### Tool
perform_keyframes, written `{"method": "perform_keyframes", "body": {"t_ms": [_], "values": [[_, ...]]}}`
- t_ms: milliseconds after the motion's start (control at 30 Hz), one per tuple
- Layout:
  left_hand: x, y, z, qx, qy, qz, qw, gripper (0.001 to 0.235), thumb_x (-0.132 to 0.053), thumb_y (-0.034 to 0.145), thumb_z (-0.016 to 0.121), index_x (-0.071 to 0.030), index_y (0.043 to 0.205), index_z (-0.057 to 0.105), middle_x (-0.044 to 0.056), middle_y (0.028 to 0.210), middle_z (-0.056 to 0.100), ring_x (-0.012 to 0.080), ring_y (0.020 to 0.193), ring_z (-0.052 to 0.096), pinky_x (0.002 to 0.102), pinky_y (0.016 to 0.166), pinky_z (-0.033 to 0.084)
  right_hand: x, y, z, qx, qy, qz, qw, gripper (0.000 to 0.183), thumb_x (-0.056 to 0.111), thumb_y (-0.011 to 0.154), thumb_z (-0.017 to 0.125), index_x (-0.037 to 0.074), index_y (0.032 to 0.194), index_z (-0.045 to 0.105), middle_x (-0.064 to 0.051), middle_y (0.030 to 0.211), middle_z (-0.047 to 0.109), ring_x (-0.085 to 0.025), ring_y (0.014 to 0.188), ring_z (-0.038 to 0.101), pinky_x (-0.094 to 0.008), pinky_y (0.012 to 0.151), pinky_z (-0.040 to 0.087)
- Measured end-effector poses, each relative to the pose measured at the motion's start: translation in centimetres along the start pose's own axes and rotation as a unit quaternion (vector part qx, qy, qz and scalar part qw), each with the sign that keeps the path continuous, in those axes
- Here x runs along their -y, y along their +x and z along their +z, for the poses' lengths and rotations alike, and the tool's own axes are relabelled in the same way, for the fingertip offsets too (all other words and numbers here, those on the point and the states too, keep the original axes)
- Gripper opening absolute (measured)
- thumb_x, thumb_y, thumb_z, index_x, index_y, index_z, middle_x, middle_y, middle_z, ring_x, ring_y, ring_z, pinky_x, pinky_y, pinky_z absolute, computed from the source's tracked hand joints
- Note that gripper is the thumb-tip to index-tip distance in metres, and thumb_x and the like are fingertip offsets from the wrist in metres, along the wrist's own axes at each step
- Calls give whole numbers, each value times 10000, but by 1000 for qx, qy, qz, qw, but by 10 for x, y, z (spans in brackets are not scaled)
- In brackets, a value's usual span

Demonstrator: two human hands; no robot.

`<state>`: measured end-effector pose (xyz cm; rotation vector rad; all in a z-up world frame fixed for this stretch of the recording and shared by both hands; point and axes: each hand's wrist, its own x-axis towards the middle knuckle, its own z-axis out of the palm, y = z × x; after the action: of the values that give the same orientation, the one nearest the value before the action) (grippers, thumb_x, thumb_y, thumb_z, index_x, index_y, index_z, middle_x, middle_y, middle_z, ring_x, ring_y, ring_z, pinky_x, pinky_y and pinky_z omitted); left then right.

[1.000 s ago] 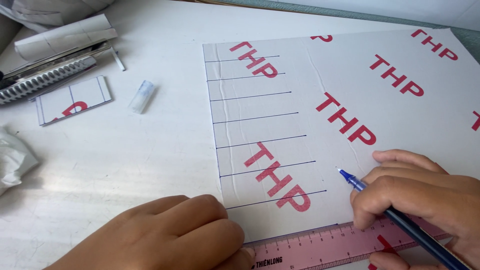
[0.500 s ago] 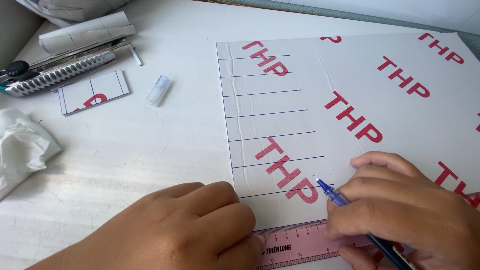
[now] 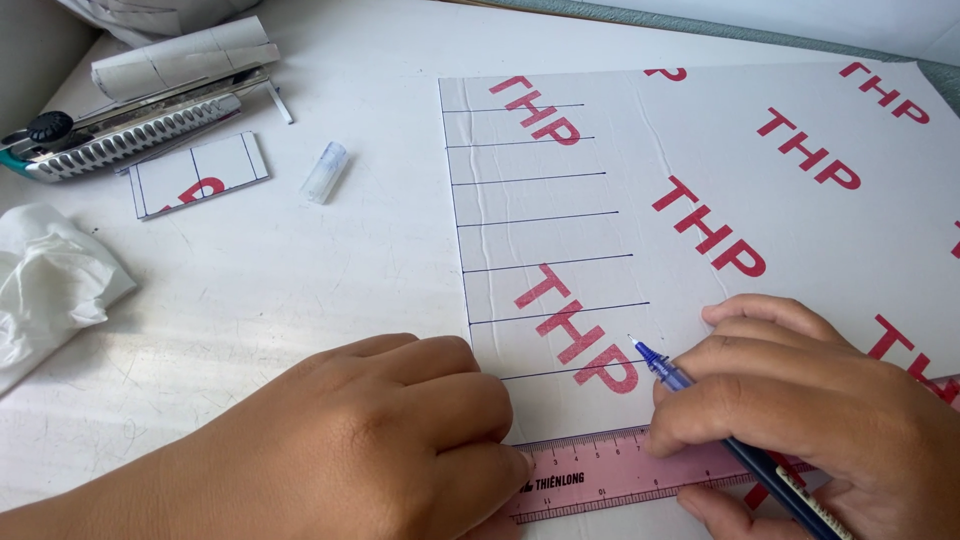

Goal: The person is using a ruler and a pen to measure and draw parallel lines on a white board.

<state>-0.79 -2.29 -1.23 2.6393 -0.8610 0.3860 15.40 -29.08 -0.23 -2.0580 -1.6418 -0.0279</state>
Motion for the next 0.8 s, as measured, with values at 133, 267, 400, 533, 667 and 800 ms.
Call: {"method": "perform_keyframes", "body": {"t_ms": [133, 267, 400, 533, 667, 800], "values": [[-1, 2, -4, -5, -3, -1, 1000, 378, -263, 1170, 648, -91, 835, 625, 60, 842, 521, 278, 694, 512, 426, 561, 462, -1, 1, 0, 6, -1, -6, 1000, 203, 197, 692, 824, 268, 883, 826, 78, 855, 767, -95, 717, 708, -473, 1212, 511], [0, 3, -4, -22, -31, 2, 999, 325, -227, 1142, 660, -61, 862, 661, 101, 976, 563, 295, 753, 524, 430, 594, 475, 1, 1, 0, 0, -1, 1, 1000, 194, 174, 695, 805, 265, 865, 822, 80, 843, 759, -95, 708, 699, -468, 1212, 513], [0, 3, -4, -15, -2, 11, 1000, 341, -235, 1162, 654, -80, 858, 639, 71, 886, 535, 291, 756, 532, 430, 617, 479, -1, 0, 0, 4, 0, -1, 1000, 178, 200, 714, 803, 263, 880, 818, 77, 849, 760, -101, 715, 700, -479, 1215, 506], [0, 3, -1, -25, 4, 14, 1000, 382, -275, 1174, 618, -89, 840, 633, 71, 897, 544, 291, 778, 550, 422, 617, 480, -3, 0, -1, 17, 0, -11, 1000, 180, 223, 725, 816, 266, 900, 816, 83, 866, 760, -102, 724, 694, -472, 1216, 498], [-3, 5, -5, -29, -9, -7, 1000, 390, -184, 1146, 674, -93, 779, 575, 49, 856, 520, 275, 740, 512, 409, 609, 445, -2, 2, 2, -7, -5, -20, 1000, 251, 185, 641, 866, 243, 878, 811, 62, 841, 741, -117, 731, 685, -472, 1173, 535], [-6, 8, -10, -32, -57, -26, 997, 308, -259, 1108, 655, -96, 848, 665, 58, 914, 601, 311, 788, 562, 453, 630, 509, -1, 7, -4, 20, -3, -40, 999, 217, 222, 715, 899, 222, 879, 756, 67, 818, 693, -147, 706, 600, -426, 1127, 527]]}}
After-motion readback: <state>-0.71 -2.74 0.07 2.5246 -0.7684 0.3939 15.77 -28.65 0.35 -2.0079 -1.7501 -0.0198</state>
